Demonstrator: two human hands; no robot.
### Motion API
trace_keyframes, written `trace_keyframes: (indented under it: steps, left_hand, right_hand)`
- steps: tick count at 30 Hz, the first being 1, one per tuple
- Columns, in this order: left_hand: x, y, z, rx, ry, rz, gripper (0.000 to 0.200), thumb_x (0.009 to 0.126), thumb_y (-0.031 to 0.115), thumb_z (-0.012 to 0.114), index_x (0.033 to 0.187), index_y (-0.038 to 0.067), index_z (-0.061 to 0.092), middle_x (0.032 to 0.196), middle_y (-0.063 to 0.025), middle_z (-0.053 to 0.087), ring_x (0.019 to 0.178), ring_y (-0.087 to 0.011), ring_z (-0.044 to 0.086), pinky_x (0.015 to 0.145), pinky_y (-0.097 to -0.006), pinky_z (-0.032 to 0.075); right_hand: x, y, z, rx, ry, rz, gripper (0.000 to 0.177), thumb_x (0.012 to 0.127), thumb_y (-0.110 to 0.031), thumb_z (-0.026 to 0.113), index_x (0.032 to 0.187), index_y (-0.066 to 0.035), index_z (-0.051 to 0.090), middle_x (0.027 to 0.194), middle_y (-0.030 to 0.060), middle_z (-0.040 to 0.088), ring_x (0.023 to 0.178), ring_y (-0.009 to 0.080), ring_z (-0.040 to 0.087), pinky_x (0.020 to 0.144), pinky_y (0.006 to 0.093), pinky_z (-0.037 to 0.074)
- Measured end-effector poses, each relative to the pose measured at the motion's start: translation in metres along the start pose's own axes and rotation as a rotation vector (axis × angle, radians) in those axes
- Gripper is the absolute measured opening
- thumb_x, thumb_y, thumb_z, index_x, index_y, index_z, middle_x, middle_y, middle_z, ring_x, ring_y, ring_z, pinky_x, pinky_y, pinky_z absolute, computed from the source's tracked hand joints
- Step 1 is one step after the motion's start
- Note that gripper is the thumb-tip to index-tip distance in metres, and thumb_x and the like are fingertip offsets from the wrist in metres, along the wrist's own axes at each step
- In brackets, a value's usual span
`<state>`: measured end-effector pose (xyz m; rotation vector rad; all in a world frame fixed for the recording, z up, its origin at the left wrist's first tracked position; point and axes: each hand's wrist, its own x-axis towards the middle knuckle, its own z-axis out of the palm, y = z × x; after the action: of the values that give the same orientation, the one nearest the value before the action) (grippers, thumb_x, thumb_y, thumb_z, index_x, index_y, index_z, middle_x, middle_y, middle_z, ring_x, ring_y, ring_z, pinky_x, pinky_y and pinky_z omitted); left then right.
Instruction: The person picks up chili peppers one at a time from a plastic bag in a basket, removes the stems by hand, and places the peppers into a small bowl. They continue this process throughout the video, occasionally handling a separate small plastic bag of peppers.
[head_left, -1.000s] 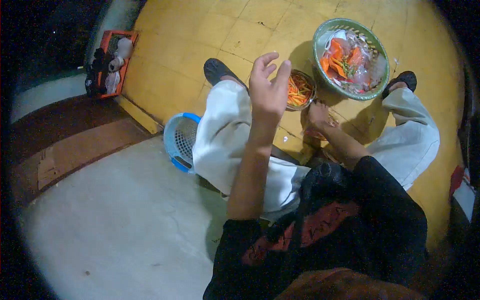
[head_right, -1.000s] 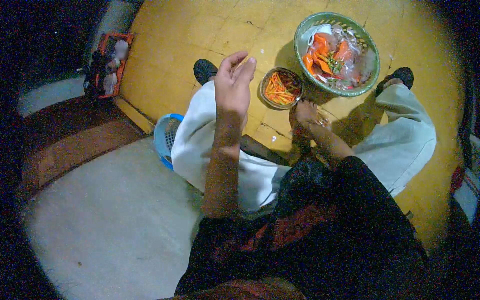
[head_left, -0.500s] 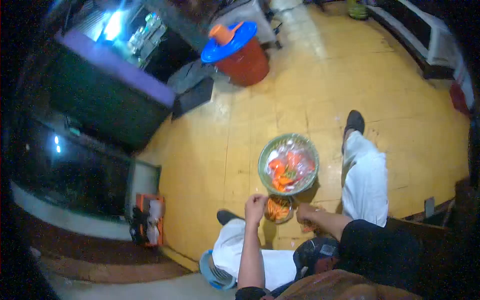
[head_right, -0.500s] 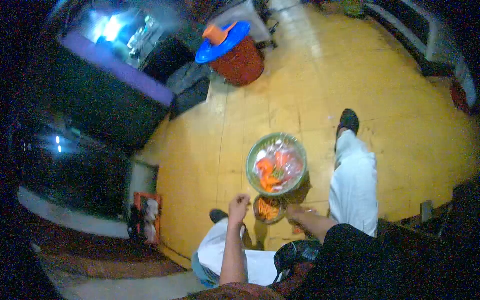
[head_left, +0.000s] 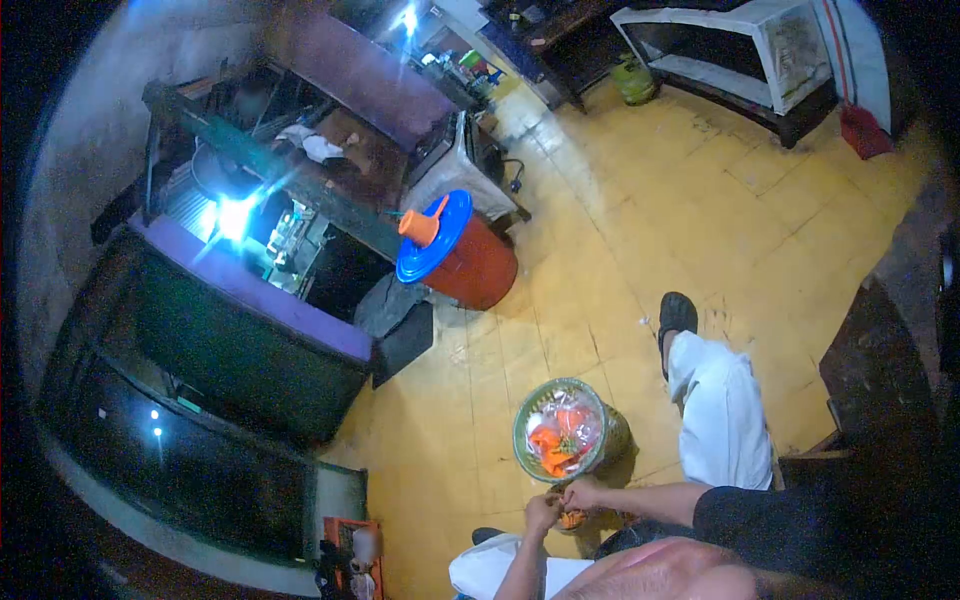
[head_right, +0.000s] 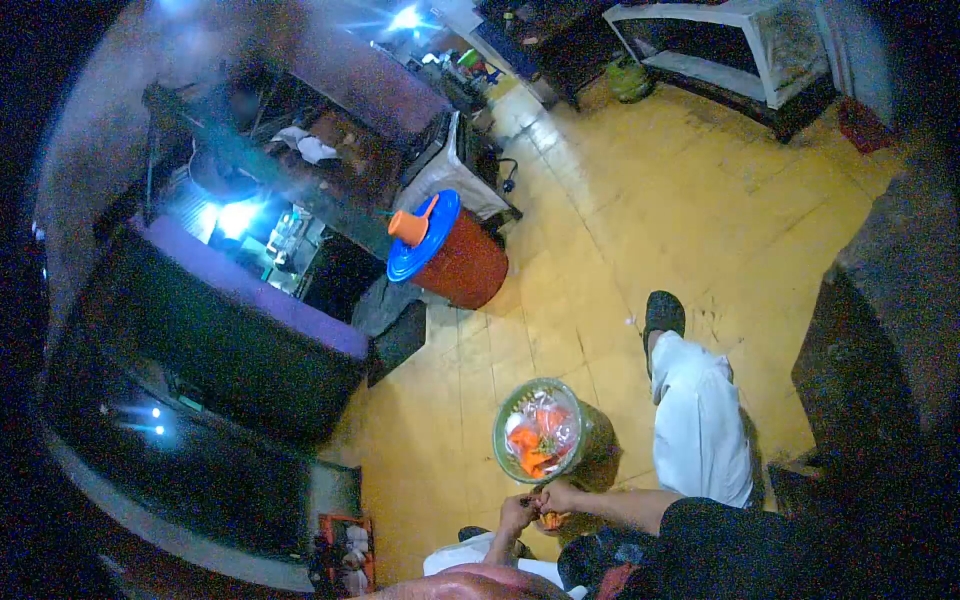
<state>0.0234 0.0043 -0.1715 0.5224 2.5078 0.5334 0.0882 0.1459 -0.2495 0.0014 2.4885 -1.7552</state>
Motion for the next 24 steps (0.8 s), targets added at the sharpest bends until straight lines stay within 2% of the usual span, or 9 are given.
trace_keyframes:
  steps: [2,4,7,10,12,15,18,23,24]
  left_hand:
    - [0.004,-0.002,0.005,0.086,0.099,0.074,0.024,0.079,0.023,0.069,0.097,0.008,0.073,0.078,-0.0132,0.07,0.071,-0.0191,0.069,0.066,-0.0319,0.053]
    - [-0.005,0.013,-0.001,-0.048,0.105,-0.068,0.023,0.079,0.021,0.07,0.096,0.007,0.073,0.078,-0.0111,0.071,0.069,-0.0173,0.067,0.066,-0.0301,0.052]
    - [0.023,-0.044,0.018,-0.276,0.148,-0.046,0.02,0.079,0.019,0.069,0.09,0.002,0.073,0.077,-0.0104,0.071,0.065,-0.0162,0.065,0.064,-0.0299,0.052]
    - [0.026,-0.06,0.026,-0.439,0.184,-0.112,0.021,0.079,0.019,0.069,0.084,-0.001,0.073,0.074,-0.0103,0.07,0.061,-0.0163,0.064,0.063,-0.0302,0.052]
    - [0.021,-0.045,0.025,-0.338,0.283,-0.172,0.023,0.078,0.021,0.07,0.083,-0.001,0.072,0.073,-0.0112,0.07,0.06,-0.0165,0.065,0.062,-0.0304,0.052]
    - [0.018,-0.031,0.026,-0.152,0.443,-0.273,0.03,0.077,0.029,0.073,0.081,-0.001,0.073,0.072,-0.0128,0.07,0.06,-0.0196,0.066,0.063,-0.0324,0.053]
    - [0.019,-0.027,0.03,0.052,0.506,-0.367,0.04,0.076,0.041,0.073,0.079,0.001,0.073,0.071,-0.0148,0.069,0.062,-0.0259,0.067,0.065,-0.036,0.053]
    - [0.04,-0.087,0.059,-0.006,0.562,-0.359,0.049,0.078,0.05,0.069,0.082,0.002,0.073,0.076,-0.0184,0.069,0.075,-0.0322,0.068,0.073,-0.0409,0.052]
    - [0.026,-0.069,0.056,0.086,0.411,-0.335,0.048,0.079,0.049,0.068,0.087,0.002,0.072,0.081,-0.0194,0.069,0.081,-0.0323,0.067,0.076,-0.0412,0.051]
  right_hand:
    - [-0.004,-0.01,-0.009,0.075,-0.02,0.085,0.025,0.073,-0.039,0.074,0.081,-0.015,0.073,0.07,0.0025,0.069,0.062,0.0163,0.063,0.06,0.0313,0.05]
    - [0.024,0.025,0.019,0.206,-0.032,0.002,0.026,0.073,-0.038,0.075,0.084,-0.014,0.073,0.071,0.0032,0.069,0.063,0.0152,0.063,0.061,0.0315,0.051]
    - [0.017,0.011,0.006,0.458,-0.141,0.117,0.03,0.073,-0.038,0.073,0.085,-0.01,0.073,0.073,0.0064,0.07,0.064,0.0197,0.065,0.061,0.0351,0.052]
    - [0.003,-0.006,-0.01,-0.006,0.024,0.035,0.027,0.074,-0.031,0.071,0.087,-0.007,0.072,0.08,0.0099,0.07,0.071,0.0248,0.067,0.065,0.0401,0.053]
    - [0.0,-0.004,-0.012,-0.308,-0.032,0.224,0.025,0.072,-0.024,0.068,0.089,-0.006,0.072,0.089,0.012,0.07,0.08,0.0299,0.067,0.07,0.0434,0.052]
    - [-0.006,0.05,0.006,-0.532,-0.437,0.04,0.022,0.081,-0.02,0.058,0.097,-0.01,0.068,0.089,0.0135,0.067,0.078,0.0299,0.066,0.07,0.0487,0.053]
    - [-0.068,0.092,0.009,0.079,-0.319,0.132,0.021,0.081,-0.022,0.057,0.094,-0.009,0.067,0.081,0.0087,0.066,0.074,0.0278,0.064,0.065,0.0479,0.051]
    - [-0.093,0.144,0.033,0.264,-0.286,0.294,0.025,0.08,-0.025,0.056,0.097,-0.009,0.065,0.085,0.0098,0.065,0.078,0.0289,0.063,0.068,0.0482,0.051]
    - [-0.093,0.154,0.034,0.326,-0.272,0.316,0.026,0.08,-0.026,0.056,0.098,-0.009,0.065,0.085,0.0101,0.065,0.078,0.0291,0.063,0.068,0.0482,0.05]
